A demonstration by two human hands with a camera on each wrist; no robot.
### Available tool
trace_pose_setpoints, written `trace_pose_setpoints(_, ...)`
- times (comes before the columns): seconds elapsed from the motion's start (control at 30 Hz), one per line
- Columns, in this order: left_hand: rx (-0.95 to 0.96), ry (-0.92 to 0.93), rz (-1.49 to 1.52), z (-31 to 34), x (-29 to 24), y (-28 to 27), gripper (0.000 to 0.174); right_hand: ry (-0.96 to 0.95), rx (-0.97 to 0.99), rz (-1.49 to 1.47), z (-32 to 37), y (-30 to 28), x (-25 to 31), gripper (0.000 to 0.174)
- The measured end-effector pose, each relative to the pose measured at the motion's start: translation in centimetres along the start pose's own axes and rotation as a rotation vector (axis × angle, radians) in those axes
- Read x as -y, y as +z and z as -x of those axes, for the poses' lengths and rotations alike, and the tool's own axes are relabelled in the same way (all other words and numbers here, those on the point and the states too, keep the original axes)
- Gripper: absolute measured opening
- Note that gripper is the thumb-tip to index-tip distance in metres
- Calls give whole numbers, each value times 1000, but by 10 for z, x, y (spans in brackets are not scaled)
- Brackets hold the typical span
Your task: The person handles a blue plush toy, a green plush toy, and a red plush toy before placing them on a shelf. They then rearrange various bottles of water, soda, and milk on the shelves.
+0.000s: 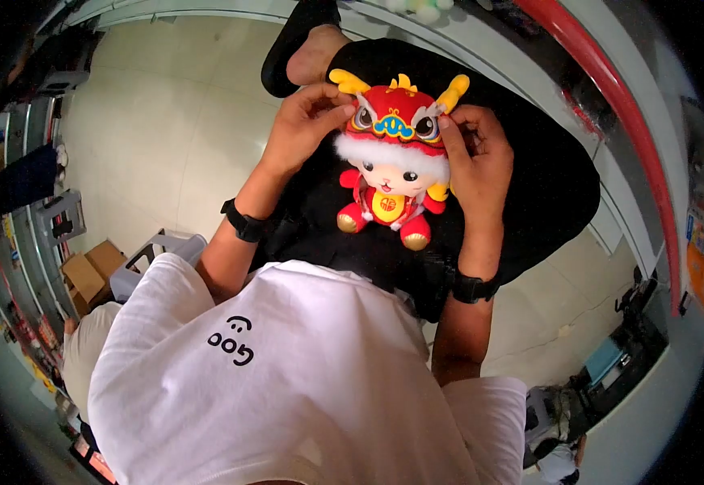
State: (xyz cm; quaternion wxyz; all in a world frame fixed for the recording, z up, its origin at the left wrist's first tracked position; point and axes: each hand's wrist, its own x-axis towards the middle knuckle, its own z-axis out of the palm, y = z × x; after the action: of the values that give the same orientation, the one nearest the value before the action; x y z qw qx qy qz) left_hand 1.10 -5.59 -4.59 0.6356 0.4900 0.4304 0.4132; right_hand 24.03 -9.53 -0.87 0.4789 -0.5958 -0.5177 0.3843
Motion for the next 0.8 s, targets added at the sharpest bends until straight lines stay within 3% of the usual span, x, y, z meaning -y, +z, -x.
trace_pose_setpoints(0.27, -82, 20, -167, 5, -31, 15, 9, 37, 1, -20, 0, -7, 2, 9)
trace_pose_setpoints(0.33, -87, 83, -135, 10, -44, 23, 11, -86, -77, -141, 4, -10, 5, 13)
trace_pose_setpoints(0.4, -99, 106, -88, 19, -65, 29, 12, -55, -93, -272, 13, -19, 6, 16)
trace_pose_setpoints(0.47, -56, 160, -152, 28, -84, 31, 13, -108, 13, -457, 16, -22, 15, 36)
trace_pose_setpoints(0.5, -12, 205, -188, 31, -87, 29, 15, -89, 41, -400, 16, -19, 18, 53)
trace_pose_setpoints(0.63, 0, 307, -192, 53, -109, 14, 25, -106, 45, -352, 29, -10, 62, 55)
trace_pose_setpoints(0.67, -66, 453, -210, 58, -118, 14, 25, -220, 106, -341, 32, -11, 65, 53)
trace_pose_setpoints(0.73, 27, 562, -302, 59, -135, 3, 27, -319, 212, -445, 40, -11, 85, 49)
trace_pose_setpoints(0.8, 51, 518, -326, 62, -141, 5, 24, -260, 259, -467, 39, -14, 87, 48)
